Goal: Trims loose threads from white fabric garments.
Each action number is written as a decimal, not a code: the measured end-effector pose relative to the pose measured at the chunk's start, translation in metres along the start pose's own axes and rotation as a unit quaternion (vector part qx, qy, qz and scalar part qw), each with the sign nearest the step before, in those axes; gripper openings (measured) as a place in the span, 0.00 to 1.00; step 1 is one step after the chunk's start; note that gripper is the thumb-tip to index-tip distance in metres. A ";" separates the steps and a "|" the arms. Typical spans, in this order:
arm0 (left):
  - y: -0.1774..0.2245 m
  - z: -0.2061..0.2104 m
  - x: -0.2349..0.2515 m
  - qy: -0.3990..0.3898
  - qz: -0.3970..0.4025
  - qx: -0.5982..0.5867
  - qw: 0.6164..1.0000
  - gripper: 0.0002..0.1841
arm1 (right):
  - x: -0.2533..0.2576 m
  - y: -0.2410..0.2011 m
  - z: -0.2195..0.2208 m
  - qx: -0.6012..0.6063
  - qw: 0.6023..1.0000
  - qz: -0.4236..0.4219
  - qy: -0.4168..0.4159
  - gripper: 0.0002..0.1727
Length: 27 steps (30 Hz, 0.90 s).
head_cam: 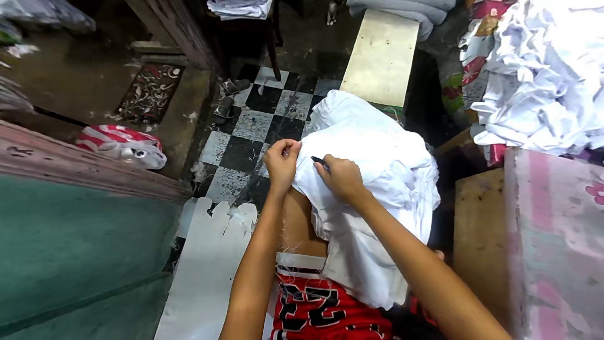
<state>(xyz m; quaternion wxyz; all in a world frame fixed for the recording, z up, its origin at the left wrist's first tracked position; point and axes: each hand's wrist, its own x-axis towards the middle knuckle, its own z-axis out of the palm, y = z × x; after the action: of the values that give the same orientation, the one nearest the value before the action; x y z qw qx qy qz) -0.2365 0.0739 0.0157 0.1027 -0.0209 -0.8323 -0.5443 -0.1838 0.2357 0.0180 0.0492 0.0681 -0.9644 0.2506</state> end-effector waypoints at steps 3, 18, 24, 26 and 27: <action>-0.009 -0.009 0.001 0.013 -0.004 0.015 1.000 0.11 | 0.001 0.003 0.002 0.012 1.000 -0.006 0.020 0.20; -0.028 -0.054 -0.014 0.060 -0.021 0.156 0.986 0.13 | -0.004 0.007 0.002 0.002 0.999 -0.011 0.034 0.21; -0.031 -0.064 -0.042 -0.056 0.113 0.152 0.980 0.19 | -0.007 0.012 0.004 0.037 0.999 -0.034 0.012 0.22; -0.033 -0.045 -0.048 -0.109 0.174 0.094 0.974 0.10 | -0.008 0.012 0.010 0.050 0.997 -0.052 0.020 0.21; -0.035 -0.037 -0.049 -0.122 0.180 0.088 0.972 0.09 | -0.008 0.012 0.012 0.056 0.997 -0.053 0.027 0.21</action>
<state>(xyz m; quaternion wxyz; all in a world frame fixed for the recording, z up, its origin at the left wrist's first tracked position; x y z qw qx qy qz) -0.1880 0.0293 -0.0112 0.0984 -0.2278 -0.8657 -0.4347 -0.1789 0.2411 0.0012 0.0843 0.1149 -0.9423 0.3030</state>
